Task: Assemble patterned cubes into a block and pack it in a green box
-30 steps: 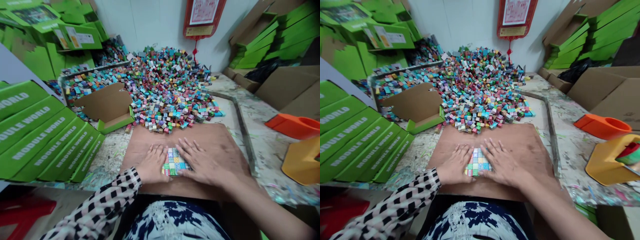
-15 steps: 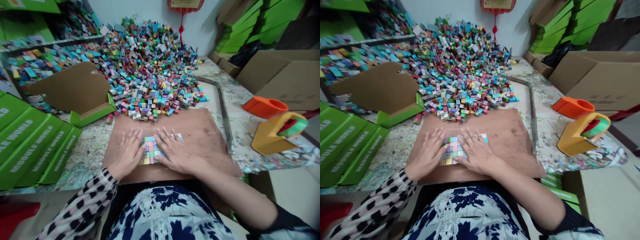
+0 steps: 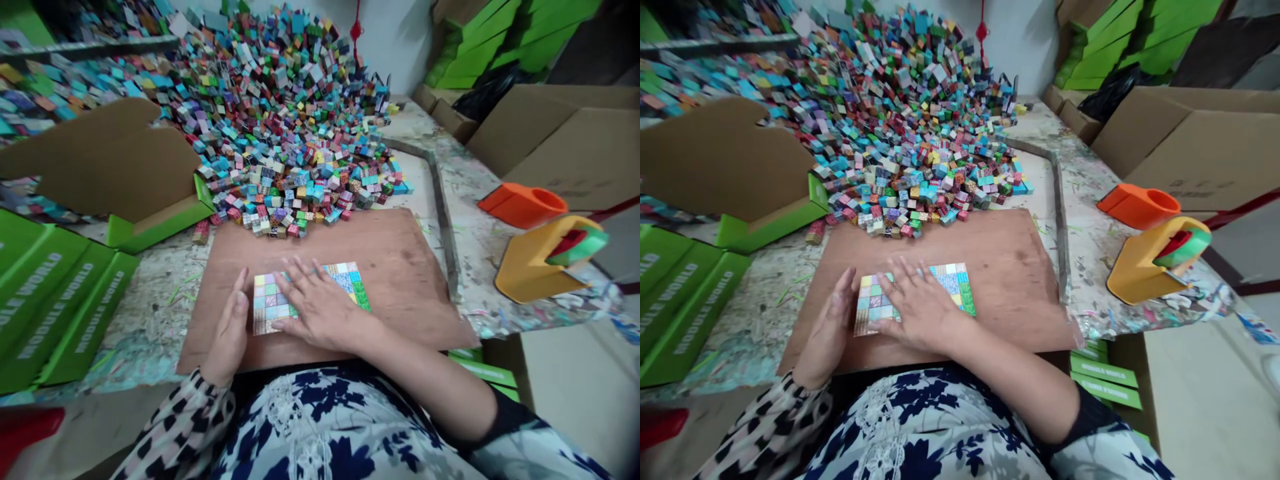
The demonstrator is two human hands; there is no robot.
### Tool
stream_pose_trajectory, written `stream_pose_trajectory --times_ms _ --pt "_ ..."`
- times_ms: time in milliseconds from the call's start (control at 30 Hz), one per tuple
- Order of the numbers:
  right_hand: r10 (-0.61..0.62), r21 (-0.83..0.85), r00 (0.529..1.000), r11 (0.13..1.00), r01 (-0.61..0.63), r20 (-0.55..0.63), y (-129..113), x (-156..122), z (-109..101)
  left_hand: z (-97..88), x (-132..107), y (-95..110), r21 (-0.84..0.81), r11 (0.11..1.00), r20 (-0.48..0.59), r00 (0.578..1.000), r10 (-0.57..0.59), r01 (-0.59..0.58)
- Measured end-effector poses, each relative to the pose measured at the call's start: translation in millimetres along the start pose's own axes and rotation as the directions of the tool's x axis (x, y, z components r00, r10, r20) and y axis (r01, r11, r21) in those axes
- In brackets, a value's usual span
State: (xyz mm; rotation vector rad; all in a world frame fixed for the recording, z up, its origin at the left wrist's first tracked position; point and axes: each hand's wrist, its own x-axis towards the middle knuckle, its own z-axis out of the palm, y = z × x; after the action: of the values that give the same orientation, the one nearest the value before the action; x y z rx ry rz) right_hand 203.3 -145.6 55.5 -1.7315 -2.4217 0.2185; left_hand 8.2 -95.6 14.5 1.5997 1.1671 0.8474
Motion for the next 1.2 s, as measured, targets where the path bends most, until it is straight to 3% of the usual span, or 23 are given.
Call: stream_pose_trajectory --times_ms 133,267,367,467,533,633,700,833,933,1200 --pt "0.126 0.005 0.992 0.992 -0.126 0.022 22.7 -10.7 -1.5 3.0 6.3 -2.8 0.213 0.974 0.154 0.987 0.039 -0.072" --pt "0.142 0.007 0.988 0.99 -0.142 0.055 24.8 -11.0 0.7 2.3 10.5 -2.7 0.36 0.92 0.243 0.968 0.069 -0.156" --pt "0.137 0.078 0.99 0.987 -0.139 0.03 29.7 -12.9 -1.4 1.7 9.0 1.4 0.375 0.917 0.231 0.972 0.048 -0.134" --pt "0.217 0.295 0.97 0.939 -0.177 -0.109 50.4 -21.7 1.4 4.1 6.2 5.6 0.266 0.958 0.114 0.991 0.075 -0.103" --pt "0.395 0.529 0.898 0.813 -0.244 -0.194 67.6 -28.5 10.9 8.3 6.3 6.8 0.092 0.995 0.008 0.999 0.039 -0.04" --pt "0.583 0.82 0.794 0.531 -0.214 -0.17 83.7 -35.0 33.2 16.2 10.2 5.5 -0.181 0.981 -0.045 0.996 -0.078 0.069" --pt "0.609 0.906 0.78 0.398 -0.142 -0.145 84.8 -36.1 46.6 20.4 13.1 3.3 -0.264 0.959 -0.034 0.992 -0.12 0.107" --pt "0.623 0.967 0.765 0.255 -0.002 -0.162 77.3 -36.0 57.6 22.8 13.7 -1.9 -0.238 0.959 -0.005 0.987 -0.161 0.155" --pt "0.616 0.974 0.772 0.226 0.016 -0.156 74.6 -36.7 55.8 22.7 11.7 -4.5 -0.194 0.969 0.005 0.988 -0.156 0.154" --pt "0.599 0.964 0.789 0.264 -0.034 -0.136 75.0 -36.5 48.1 22.8 11.3 -7.0 -0.16 0.981 0.02 0.994 -0.107 0.109"
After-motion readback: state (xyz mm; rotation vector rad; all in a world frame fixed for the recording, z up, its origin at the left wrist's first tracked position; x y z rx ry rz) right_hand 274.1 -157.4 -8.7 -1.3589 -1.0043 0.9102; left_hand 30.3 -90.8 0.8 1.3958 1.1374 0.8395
